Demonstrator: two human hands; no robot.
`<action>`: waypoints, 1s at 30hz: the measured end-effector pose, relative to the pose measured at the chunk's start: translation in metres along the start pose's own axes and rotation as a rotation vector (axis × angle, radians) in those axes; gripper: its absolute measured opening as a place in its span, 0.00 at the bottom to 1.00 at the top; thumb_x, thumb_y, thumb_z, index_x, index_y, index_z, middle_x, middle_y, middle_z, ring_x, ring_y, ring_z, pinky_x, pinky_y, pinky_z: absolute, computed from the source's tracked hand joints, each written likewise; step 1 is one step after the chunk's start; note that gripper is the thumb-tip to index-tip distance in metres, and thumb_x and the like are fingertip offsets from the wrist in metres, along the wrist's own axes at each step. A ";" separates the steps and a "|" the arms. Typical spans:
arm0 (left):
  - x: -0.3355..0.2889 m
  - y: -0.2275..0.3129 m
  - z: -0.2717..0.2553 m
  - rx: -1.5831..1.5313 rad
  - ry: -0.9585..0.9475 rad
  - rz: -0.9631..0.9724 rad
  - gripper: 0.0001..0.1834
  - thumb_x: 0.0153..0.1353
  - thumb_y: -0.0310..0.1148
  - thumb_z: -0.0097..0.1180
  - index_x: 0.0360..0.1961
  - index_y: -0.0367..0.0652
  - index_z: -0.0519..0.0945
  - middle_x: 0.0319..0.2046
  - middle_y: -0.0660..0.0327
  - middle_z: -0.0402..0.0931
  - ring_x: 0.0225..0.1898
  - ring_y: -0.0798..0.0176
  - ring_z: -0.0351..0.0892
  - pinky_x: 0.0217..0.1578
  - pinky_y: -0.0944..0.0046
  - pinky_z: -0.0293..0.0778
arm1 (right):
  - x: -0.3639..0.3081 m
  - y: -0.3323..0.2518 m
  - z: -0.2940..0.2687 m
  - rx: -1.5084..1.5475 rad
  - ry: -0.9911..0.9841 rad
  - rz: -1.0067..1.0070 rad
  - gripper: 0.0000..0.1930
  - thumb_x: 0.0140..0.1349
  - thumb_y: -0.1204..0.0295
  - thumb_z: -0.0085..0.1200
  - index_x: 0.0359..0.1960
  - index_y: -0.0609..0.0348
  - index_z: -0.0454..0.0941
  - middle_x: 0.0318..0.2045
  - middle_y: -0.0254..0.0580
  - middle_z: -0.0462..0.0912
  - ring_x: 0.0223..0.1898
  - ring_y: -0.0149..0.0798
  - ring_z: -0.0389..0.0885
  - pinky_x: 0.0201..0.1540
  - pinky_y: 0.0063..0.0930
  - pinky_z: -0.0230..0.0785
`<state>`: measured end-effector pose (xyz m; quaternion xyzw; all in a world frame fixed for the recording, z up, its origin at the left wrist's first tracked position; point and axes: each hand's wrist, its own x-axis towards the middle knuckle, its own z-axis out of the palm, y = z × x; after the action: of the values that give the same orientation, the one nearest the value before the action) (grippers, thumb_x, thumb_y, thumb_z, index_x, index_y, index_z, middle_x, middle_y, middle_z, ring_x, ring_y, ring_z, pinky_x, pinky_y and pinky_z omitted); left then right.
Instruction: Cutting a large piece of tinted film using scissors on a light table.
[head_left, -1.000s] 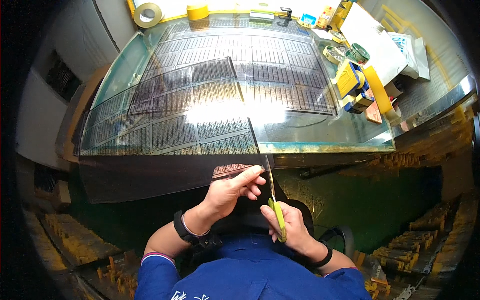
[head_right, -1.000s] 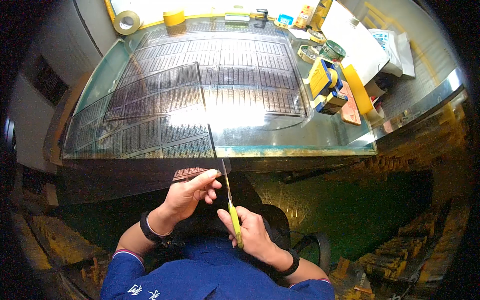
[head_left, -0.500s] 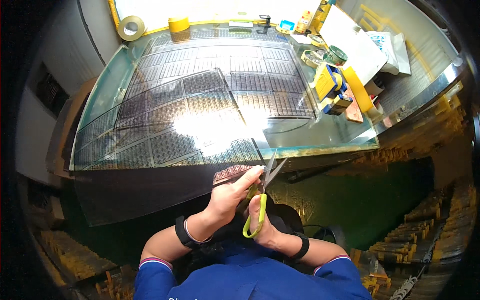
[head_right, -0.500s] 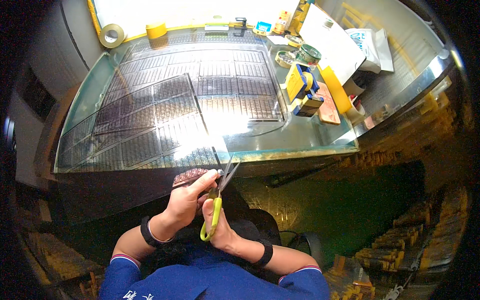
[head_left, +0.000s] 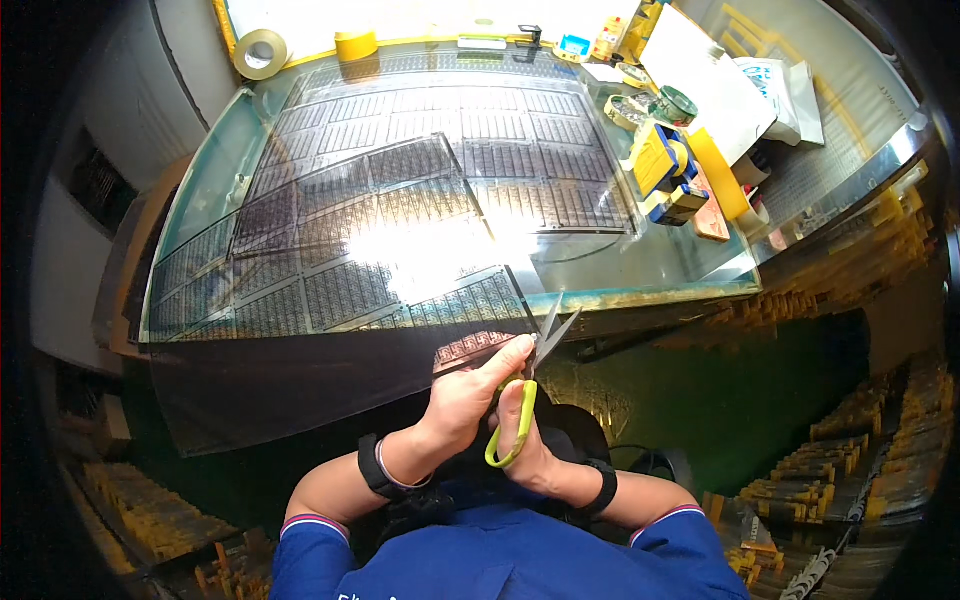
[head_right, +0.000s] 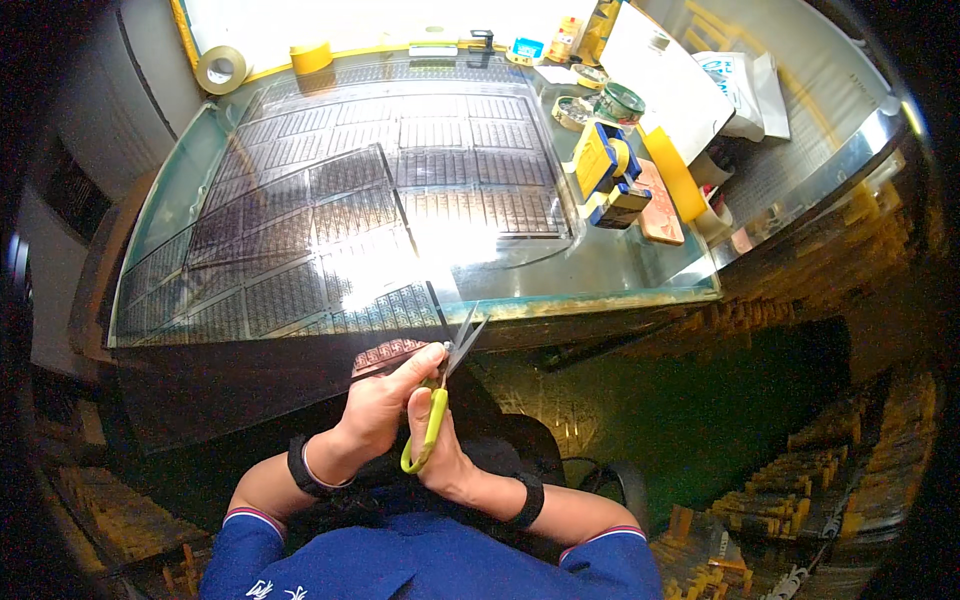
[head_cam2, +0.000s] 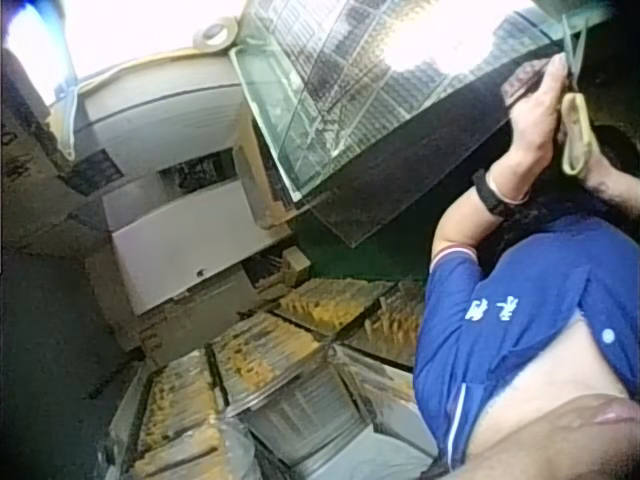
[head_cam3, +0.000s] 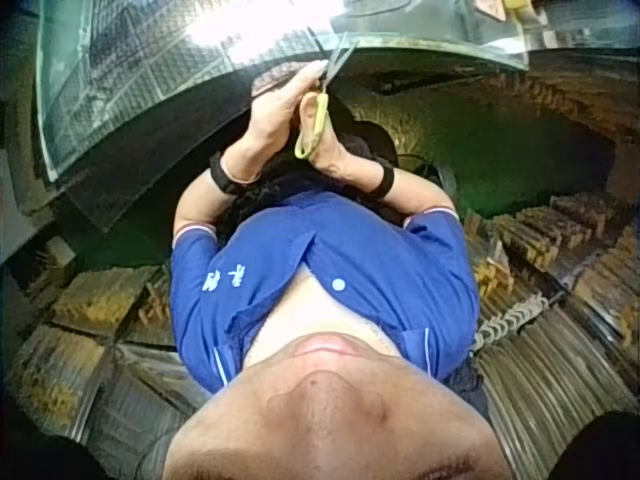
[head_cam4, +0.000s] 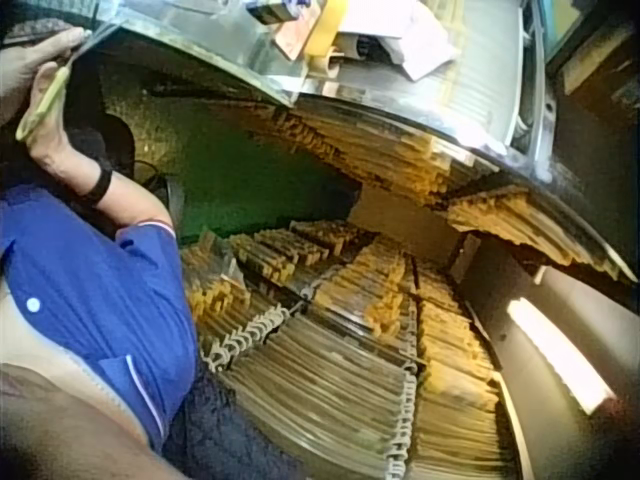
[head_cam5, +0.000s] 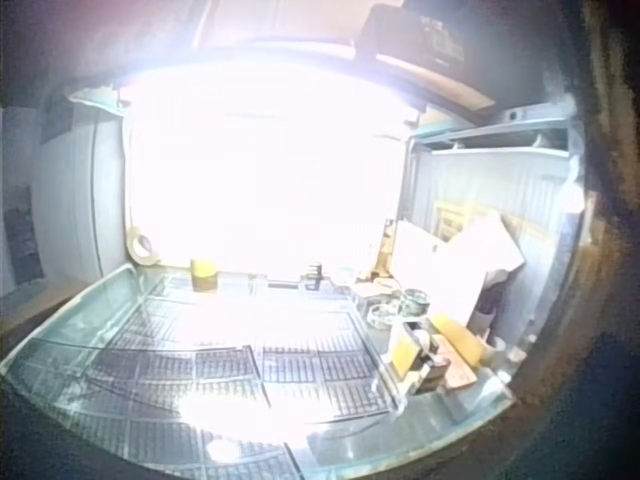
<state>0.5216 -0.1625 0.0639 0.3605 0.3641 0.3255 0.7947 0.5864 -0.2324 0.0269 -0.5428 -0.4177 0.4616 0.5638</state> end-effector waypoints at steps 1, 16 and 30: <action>0.001 -0.001 0.000 0.013 0.001 0.016 0.08 0.55 0.36 0.56 0.28 0.43 0.78 0.23 0.69 0.73 0.24 0.76 0.68 0.25 0.74 0.65 | 0.000 -0.001 0.000 0.000 -0.003 0.007 0.25 0.66 0.54 0.26 0.50 0.65 0.60 0.43 0.50 0.68 0.47 0.42 0.66 0.50 0.32 0.57; 0.002 0.011 -0.027 0.054 -0.081 0.001 0.07 0.52 0.32 0.58 0.27 0.40 0.78 0.25 0.64 0.75 0.25 0.72 0.71 0.26 0.72 0.67 | -0.016 -0.005 -0.021 0.288 -0.136 0.216 0.23 0.61 0.48 0.36 0.29 0.60 0.62 0.20 0.36 0.63 0.20 0.27 0.64 0.22 0.20 0.61; -0.006 0.007 -0.034 -0.087 -0.071 -0.069 0.07 0.55 0.35 0.56 0.29 0.42 0.78 0.23 0.64 0.75 0.23 0.75 0.70 0.21 0.75 0.64 | -0.016 -0.028 -0.032 0.015 -0.197 0.412 0.17 0.62 0.56 0.44 0.27 0.58 0.66 0.19 0.31 0.67 0.20 0.24 0.68 0.22 0.19 0.65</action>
<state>0.4891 -0.1517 0.0553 0.3244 0.3333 0.3004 0.8328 0.6155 -0.2548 0.0537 -0.5647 -0.3475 0.6208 0.4183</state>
